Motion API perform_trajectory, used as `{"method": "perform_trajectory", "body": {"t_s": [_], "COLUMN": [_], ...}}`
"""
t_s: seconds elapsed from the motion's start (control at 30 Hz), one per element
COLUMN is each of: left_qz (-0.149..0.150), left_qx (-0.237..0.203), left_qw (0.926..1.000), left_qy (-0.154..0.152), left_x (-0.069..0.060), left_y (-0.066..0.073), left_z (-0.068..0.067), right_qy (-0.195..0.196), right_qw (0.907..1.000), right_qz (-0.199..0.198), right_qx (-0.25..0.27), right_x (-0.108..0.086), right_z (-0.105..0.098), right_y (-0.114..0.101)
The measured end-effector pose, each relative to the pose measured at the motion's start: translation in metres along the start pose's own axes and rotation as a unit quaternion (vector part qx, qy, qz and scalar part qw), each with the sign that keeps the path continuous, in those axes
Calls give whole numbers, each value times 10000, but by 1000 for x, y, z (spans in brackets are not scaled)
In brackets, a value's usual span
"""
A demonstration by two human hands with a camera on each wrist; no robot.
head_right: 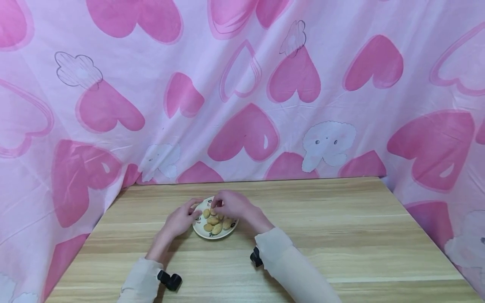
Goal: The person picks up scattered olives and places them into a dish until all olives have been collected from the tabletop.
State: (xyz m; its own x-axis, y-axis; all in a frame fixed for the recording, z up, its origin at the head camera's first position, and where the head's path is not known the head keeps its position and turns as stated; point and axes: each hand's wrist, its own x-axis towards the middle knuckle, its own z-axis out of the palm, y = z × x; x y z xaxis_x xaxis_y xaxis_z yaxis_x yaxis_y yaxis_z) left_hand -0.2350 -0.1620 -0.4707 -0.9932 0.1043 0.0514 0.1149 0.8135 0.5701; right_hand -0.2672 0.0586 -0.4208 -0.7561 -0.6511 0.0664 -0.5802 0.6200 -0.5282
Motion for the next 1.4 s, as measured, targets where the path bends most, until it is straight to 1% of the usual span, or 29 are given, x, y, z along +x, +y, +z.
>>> {"method": "perform_trajectory", "body": {"t_s": [0.17,0.3,0.5,0.67,0.77,0.93,1.03,1.23,1.33,1.4], "left_qz": [-51,-58,-61,-112,-124,-152,-159,-99,-21,57], "left_qx": [55,109,69,55,74,116,130,164,249,346], "left_qw": [10000,9999,10000,9999,9999,9998,9998,9998,9997,9994], "left_qy": [24,17,33,1,40,71,73,45,81,84], "left_x": [1,3,1,-2,-1,-2,-3,-2,-1,0], "left_y": [0,0,1,-1,-3,-3,-4,-1,1,2], "left_z": [0,0,0,1,0,-2,-2,-2,-2,-3], "right_qy": [187,356,583,734,857,962,1040,1170,1259,1327], "right_qw": [9993,9980,9960,9936,9919,9913,9895,9842,9822,9815], "right_qz": [247,307,441,676,789,791,921,1300,1392,1381], "right_qx": [226,420,510,531,507,433,393,275,107,-2], "right_x": [-11,-21,-39,-55,-62,-70,-75,-87,-92,-95], "right_z": [-4,-9,-12,-15,-19,-23,-23,-28,-31,-33], "right_y": [8,15,26,32,34,40,44,52,58,62]}}
